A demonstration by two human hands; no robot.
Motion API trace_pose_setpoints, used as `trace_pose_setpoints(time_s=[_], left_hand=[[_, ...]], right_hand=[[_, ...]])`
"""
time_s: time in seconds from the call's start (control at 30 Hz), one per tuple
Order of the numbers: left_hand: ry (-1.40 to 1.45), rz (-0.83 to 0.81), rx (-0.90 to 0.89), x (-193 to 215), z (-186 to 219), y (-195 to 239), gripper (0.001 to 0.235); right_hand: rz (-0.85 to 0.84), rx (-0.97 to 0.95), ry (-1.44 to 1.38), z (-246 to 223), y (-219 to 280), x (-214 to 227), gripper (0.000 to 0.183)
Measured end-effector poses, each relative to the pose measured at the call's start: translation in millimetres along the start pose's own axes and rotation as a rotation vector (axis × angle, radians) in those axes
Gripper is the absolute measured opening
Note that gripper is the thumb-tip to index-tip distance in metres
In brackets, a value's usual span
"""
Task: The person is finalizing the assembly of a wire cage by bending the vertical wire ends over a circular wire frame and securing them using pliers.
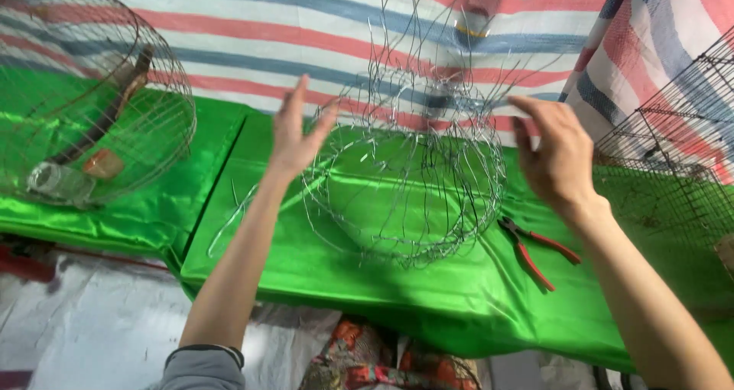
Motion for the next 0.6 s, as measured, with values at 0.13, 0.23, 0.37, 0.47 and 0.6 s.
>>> trace_pose_setpoints(time_s=[0.13, 0.23, 0.37, 0.47, 0.6], left_hand=[[0.115, 0.118, 0.355, 10, -61, 50, 0.086], [0.226, 0.161, 0.465, -9, -110, 68, 0.085], [0.423, 0.16, 0.564, -21, -128, 74, 0.089], [0.497, 0.171, 0.567, -21, -118, 77, 0.086], [0.565, 0.229, 0.636, -13, -138, 83, 0.092]], right_hand=[[-0.03, -0.407, -0.187, 87, 76, -38, 0.034], [-0.19, -0.885, -0.64, 83, 105, -75, 0.06], [-0.36, -1.286, -1.039, 58, 145, -140, 0.082], [-0.301, -1.263, -0.973, 51, 146, -140, 0.077], [-0.246, -1.313, -0.951, 65, 156, -150, 0.078]])
Point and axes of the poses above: each hand's wrist, its own y-axis away from the middle knuckle, its own x-axis out of the back of the hand, z = x × y, the point moved 9 cm from there along -y, towards the middle knuckle, and after that the axes turned 8 degrees about y, right-handed, at the moved point
